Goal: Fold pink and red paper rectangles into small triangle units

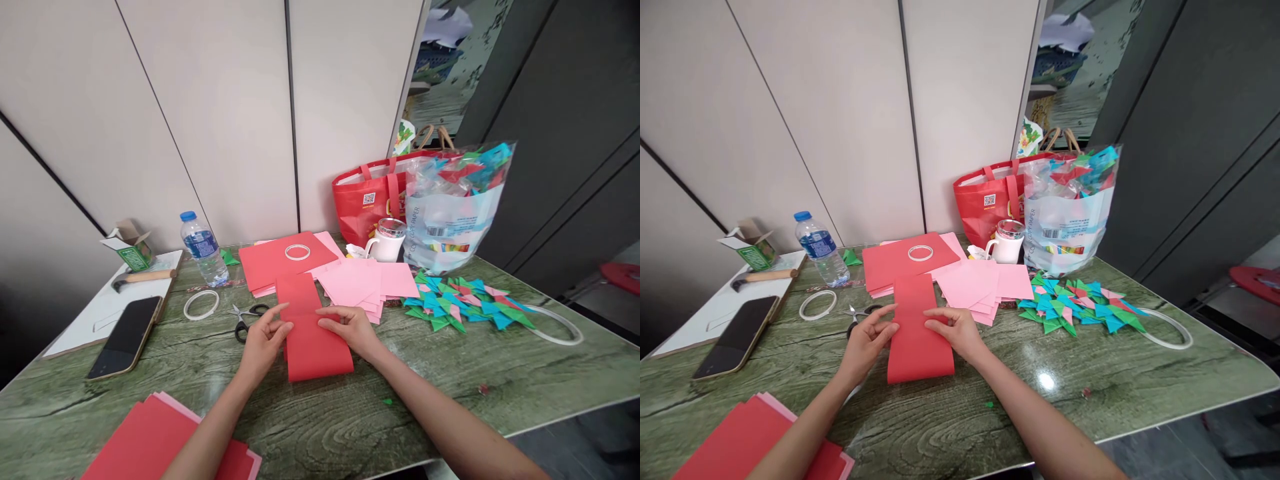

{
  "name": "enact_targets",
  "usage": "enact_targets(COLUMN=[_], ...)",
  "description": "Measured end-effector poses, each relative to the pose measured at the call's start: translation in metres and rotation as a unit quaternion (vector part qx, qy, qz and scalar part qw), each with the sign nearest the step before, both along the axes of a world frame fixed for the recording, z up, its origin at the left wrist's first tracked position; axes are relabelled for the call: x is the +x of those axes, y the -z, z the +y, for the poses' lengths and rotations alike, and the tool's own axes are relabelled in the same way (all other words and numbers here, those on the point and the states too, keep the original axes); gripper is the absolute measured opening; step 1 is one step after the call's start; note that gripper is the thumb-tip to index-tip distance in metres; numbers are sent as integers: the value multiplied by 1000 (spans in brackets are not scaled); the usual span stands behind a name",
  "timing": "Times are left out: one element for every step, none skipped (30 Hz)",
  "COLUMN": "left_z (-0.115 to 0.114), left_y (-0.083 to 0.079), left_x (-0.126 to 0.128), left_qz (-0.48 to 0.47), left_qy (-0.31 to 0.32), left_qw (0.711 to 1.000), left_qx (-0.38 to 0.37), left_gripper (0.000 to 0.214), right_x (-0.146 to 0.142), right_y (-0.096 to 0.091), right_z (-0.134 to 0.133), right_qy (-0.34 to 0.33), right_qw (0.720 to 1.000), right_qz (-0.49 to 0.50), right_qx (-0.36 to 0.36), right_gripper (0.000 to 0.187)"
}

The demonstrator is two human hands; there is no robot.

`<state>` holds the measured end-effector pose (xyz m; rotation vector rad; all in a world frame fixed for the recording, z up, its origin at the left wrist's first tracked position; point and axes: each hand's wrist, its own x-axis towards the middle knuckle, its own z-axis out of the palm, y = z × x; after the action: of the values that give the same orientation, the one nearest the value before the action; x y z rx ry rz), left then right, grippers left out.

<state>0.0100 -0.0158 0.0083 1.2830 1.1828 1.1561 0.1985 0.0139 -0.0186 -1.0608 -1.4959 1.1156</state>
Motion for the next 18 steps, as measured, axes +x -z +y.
enact_targets(left_z=[0,0,0,-1,-1,-2,-3,-4,-4,-5,-6,-6,-7,-7,-7,-7,-8,-8], left_y=[0,0,1,1,1,0,0,-1,-2,-3,-4,-5,-6,-6,-6,-5,-4,-3], left_x=[0,0,0,0,1,1,2,2,2,3,3,3,4,4,4,3,3,3], left_qz=[7,15,22,29,34,38,40,40,38,35,31,28,27,31,38,49,64,82], left_qy=[3,7,10,12,12,7,1,-7,-13,-19,-22,-24,-25,-27,-30,-35,-41,-49], left_qw=[1000,1000,1000,999,999,999,999,999,999,999,999,999,999,998,998,997,995,992], left_qx=[7,13,16,19,19,19,18,18,18,19,22,26,31,37,45,54,67,83], left_gripper=[56,56,55,54,52,49,45,39,34,30,27,26,25,24,24,23,22,21], right_x=[0,-1,-1,-1,-1,-2,-2,-2,-2,-1,-1,-1,-1,-1,-1,-1,-1,-1], right_y=[0,0,0,-1,-1,-2,-3,-4,-5,-6,-7,-8,-8,-9,-9,-9,-10,-10], right_z=[-1,-2,-3,-4,-6,-7,-8,-10,-10,-11,-11,-12,-12,-11,-11,-11,-11,-11], right_qy=[1,2,1,0,0,2,5,10,14,18,19,19,17,14,11,8,7,7], right_qw=[1000,998,995,990,983,975,968,963,959,957,956,957,959,961,964,967,970,974], right_qz=[-5,-11,-18,-26,-35,-43,-49,-54,-57,-58,-58,-56,-53,-48,-42,-35,-27,-18], right_qx=[26,59,98,140,181,216,245,265,278,284,286,283,278,271,263,252,240,227], right_gripper=[26,23,20,18,17,17,18,18,18,18,18,18,17,17,16,16,15,14])
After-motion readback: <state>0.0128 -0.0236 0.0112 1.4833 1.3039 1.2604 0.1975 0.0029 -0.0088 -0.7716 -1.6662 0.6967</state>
